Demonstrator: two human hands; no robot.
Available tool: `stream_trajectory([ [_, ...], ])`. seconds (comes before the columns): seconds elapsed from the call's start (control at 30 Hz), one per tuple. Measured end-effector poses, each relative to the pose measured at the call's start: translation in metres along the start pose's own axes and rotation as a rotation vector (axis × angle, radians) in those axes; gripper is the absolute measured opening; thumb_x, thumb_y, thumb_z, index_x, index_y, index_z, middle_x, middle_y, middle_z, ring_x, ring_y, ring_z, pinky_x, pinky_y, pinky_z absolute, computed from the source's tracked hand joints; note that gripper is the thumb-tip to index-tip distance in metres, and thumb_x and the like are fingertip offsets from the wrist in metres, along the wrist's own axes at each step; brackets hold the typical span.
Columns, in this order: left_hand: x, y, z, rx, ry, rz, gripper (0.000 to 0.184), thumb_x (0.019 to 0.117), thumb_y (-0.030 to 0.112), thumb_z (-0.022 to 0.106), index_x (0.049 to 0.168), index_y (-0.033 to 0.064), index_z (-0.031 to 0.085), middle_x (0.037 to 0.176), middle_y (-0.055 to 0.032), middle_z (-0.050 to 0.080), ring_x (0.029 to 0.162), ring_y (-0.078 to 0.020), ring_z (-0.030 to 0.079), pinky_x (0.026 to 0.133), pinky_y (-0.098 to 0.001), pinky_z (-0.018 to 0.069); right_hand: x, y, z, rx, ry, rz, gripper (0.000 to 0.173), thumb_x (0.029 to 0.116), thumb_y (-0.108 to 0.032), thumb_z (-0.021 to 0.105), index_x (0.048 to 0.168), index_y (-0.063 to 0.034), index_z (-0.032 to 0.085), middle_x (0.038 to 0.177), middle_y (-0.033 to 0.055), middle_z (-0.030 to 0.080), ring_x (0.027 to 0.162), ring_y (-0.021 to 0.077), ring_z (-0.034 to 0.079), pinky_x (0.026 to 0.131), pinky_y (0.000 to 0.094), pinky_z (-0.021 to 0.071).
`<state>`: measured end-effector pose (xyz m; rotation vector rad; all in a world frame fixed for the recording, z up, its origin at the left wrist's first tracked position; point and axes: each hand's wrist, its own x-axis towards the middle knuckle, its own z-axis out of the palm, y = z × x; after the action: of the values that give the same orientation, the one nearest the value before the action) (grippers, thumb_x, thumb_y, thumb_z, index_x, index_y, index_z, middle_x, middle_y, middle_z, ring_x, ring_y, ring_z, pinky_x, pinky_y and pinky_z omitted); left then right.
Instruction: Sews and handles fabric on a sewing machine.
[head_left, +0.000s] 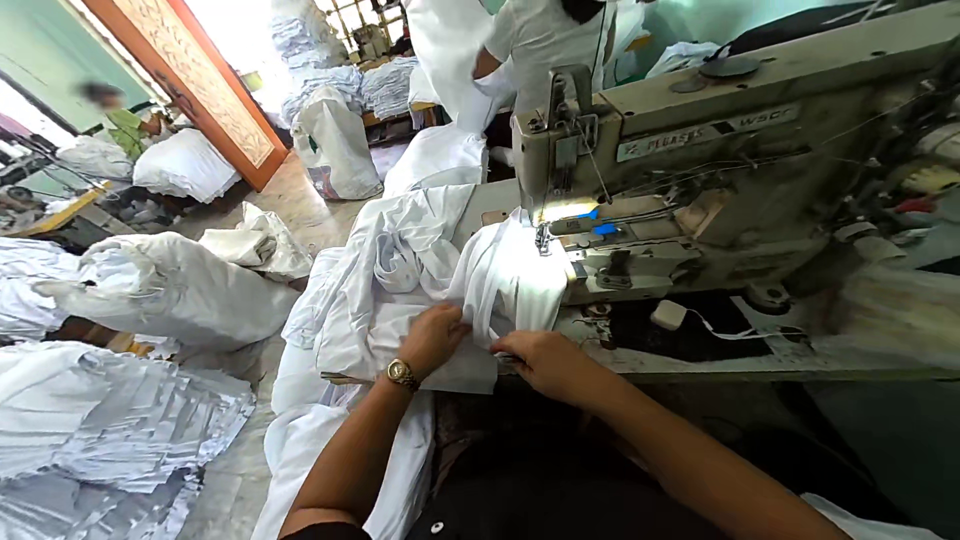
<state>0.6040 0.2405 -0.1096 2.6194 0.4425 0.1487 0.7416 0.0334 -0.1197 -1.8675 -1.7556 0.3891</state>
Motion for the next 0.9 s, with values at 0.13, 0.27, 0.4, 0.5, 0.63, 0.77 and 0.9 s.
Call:
stream_trajectory([
  [0.13,-0.018,0.003,-0.073,-0.28,0.113,0.151,0.018,0.1002,0.014,0.063,0.104,-0.0009,0.072,0.089,-0.0059,0.071,0.079,-0.007,0.065,0.077,-0.0294,0.0556,-0.038,0.005,-0.019,0.047,0.149,-0.038,0.037,0.0965,-0.007,0.062,0.133,-0.0073,0.066,0.094,0.015,0.073,0.08,0.0318,0.072,0.075,0.0542,0.0593],
  [0.27,-0.015,-0.015,-0.155,-0.193,0.41,0.05,0.022,0.102,0.019,0.061,0.104,-0.0003,0.071,0.084,-0.004,0.069,0.071,-0.0056,0.062,0.071,-0.0301,0.0554,-0.06,0.021,-0.019,0.078,0.146,-0.158,0.025,0.0965,-0.007,0.055,0.104,-0.0133,0.078,0.098,0.0061,0.076,0.09,0.0214,0.074,0.081,0.0443,0.061],
  [0.4,0.001,-0.013,-0.162,-0.187,0.241,0.044,0.028,0.1054,0.023,0.055,0.093,0.0022,0.069,0.074,-0.0025,0.063,0.066,-0.0074,0.059,0.066,-0.0313,0.0529,-0.045,0.011,-0.012,0.101,0.381,-0.127,0.025,0.1018,-0.022,0.056,0.117,-0.0128,0.074,0.1,0.0084,0.071,0.081,0.0178,0.069,0.071,0.0371,0.0594],
  [0.5,0.005,0.008,-0.122,-0.188,0.031,0.225,0.02,0.1031,0.016,0.058,0.109,0.0018,0.071,0.078,-0.0045,0.068,0.068,-0.0094,0.063,0.067,-0.0313,0.0555,-0.015,-0.008,-0.017,0.039,0.516,-0.107,0.046,0.0979,-0.037,0.068,0.136,-0.0113,0.063,0.123,0.0172,0.064,0.089,0.0265,0.069,0.07,0.0434,0.0607],
  [0.63,-0.001,0.018,-0.112,-0.256,0.06,0.37,0.013,0.0993,0.011,0.063,0.099,0.0029,0.073,0.086,-0.0009,0.07,0.075,-0.003,0.064,0.071,-0.0222,0.0556,0.02,-0.013,-0.012,0.003,0.172,-0.019,0.062,0.0921,-0.029,0.075,0.147,-0.0126,0.053,0.127,0.019,0.065,0.099,0.0368,0.071,0.082,0.0576,0.0582],
  [0.77,-0.018,0.024,-0.138,-0.343,0.176,0.4,0.017,0.1014,0.012,0.057,0.096,0.003,0.07,0.09,0.0003,0.067,0.08,-0.0033,0.064,0.075,-0.022,0.0559,0.029,-0.019,0.008,0.086,0.085,0.049,0.06,0.0977,-0.022,0.067,0.153,-0.0134,0.045,0.099,0.0144,0.072,0.085,0.0341,0.071,0.079,0.0568,0.0573],
  [0.9,-0.023,0.033,-0.143,-0.495,0.119,0.406,0.017,0.1037,0.013,0.055,0.095,0.0049,0.067,0.076,0.0035,0.065,0.065,-0.0012,0.062,0.061,-0.0178,0.0542,0.04,-0.025,0.02,0.077,0.483,-0.153,0.056,0.0833,-0.015,0.077,0.136,-0.0079,0.061,0.106,0.0174,0.068,0.078,0.0303,0.07,0.063,0.0478,0.0593],
])
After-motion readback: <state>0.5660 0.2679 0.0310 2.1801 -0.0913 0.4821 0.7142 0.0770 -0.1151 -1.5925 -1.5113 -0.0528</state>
